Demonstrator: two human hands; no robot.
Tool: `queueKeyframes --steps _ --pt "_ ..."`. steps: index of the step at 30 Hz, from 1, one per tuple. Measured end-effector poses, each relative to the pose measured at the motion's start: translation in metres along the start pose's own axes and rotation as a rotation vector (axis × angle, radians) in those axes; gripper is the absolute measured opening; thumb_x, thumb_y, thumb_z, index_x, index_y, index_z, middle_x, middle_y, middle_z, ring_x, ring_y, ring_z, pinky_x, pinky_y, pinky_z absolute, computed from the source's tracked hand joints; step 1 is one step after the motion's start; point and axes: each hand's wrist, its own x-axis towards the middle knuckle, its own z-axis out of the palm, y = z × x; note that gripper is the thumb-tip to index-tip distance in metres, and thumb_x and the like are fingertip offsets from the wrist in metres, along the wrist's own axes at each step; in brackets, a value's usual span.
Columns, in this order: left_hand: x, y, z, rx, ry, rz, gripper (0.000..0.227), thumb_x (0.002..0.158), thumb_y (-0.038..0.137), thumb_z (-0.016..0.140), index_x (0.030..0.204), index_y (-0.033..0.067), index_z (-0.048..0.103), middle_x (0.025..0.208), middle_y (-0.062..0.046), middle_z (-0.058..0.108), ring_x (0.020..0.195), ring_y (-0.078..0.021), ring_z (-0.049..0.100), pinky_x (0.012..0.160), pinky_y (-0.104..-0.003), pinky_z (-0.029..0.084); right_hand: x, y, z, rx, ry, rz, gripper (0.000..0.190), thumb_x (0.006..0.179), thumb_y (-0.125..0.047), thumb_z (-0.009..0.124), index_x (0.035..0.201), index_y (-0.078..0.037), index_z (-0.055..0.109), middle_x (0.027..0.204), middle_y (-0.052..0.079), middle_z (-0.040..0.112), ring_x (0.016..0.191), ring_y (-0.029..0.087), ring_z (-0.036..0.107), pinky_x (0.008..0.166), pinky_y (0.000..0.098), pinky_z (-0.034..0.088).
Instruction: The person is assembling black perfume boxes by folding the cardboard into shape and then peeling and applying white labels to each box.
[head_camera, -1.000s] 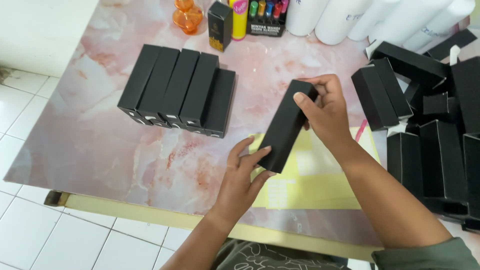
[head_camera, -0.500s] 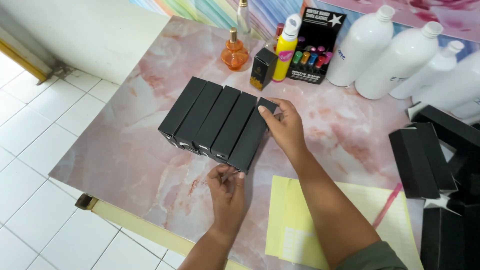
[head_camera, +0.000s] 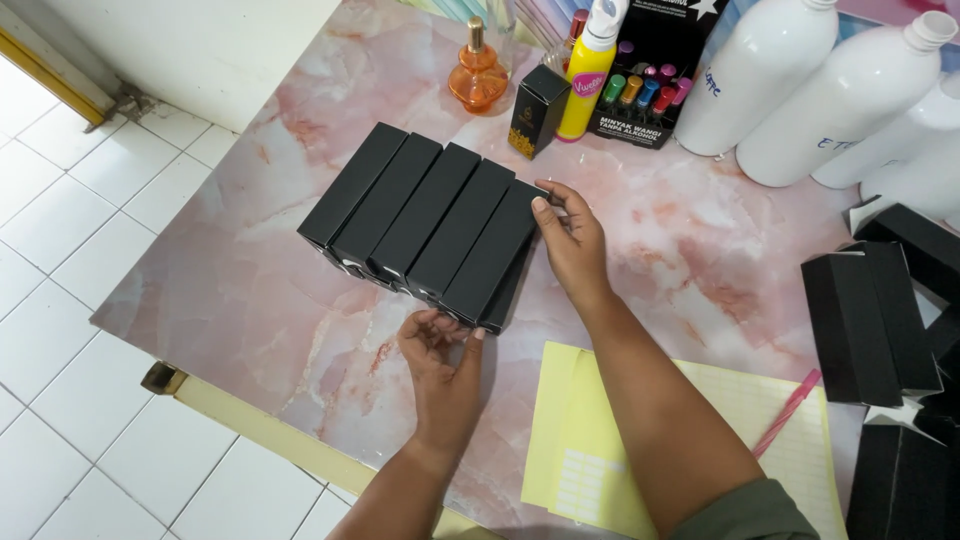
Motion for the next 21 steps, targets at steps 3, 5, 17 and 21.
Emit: queueKeyframes --steps 3,5,17,21 --pt "-0.001 0.001 0.0 -0.01 -0.024 0.007 0.049 0.088 0.0 0.071 0.125 0.0113 0.042 0.112 -0.008 0.054 0.104 -0.0163 0.057 0.097 -0.028 0.051 0.001 0.002 0.0 0.081 0.018 -0.051 0.028 0.103 -0.024 0.063 0.129 -0.015 0.069 0.117 -0.002 0.066 0.111 0.009 0.06 0.102 0.0236 0.047" --pt "-0.002 -0.001 0.001 -0.024 -0.041 -0.009 0.048 0.088 0.001 0.071 0.125 0.0108 0.043 0.115 -0.009 0.054 0.105 -0.0171 0.057 0.096 -0.028 0.052 0.002 0.003 0.0 0.086 -0.012 -0.056 0.031 0.103 -0.025 0.062 0.132 -0.015 0.067 0.121 -0.001 0.067 0.115 0.01 0.061 0.104 0.0239 0.047" --pt "-0.003 -0.002 0.005 0.024 -0.073 0.059 0.036 0.088 0.001 0.067 0.115 0.0115 0.045 0.106 -0.006 0.05 0.092 -0.0155 0.054 0.089 -0.028 0.049 0.009 0.013 0.002 0.075 -0.003 -0.084 0.045 0.107 -0.036 0.05 0.147 -0.015 0.052 0.133 0.006 0.063 0.129 0.016 0.056 0.109 0.0289 0.043" --pt "0.001 0.008 0.001 0.266 -0.175 0.547 0.02 0.092 0.0 0.06 0.092 0.011 0.043 0.09 -0.003 0.043 0.082 -0.0166 0.045 0.076 -0.028 0.039 0.013 -0.01 -0.004 0.181 0.098 -0.22 0.037 0.108 -0.03 0.053 0.14 -0.011 0.053 0.128 0.009 0.064 0.122 0.016 0.06 0.106 0.0293 0.05"
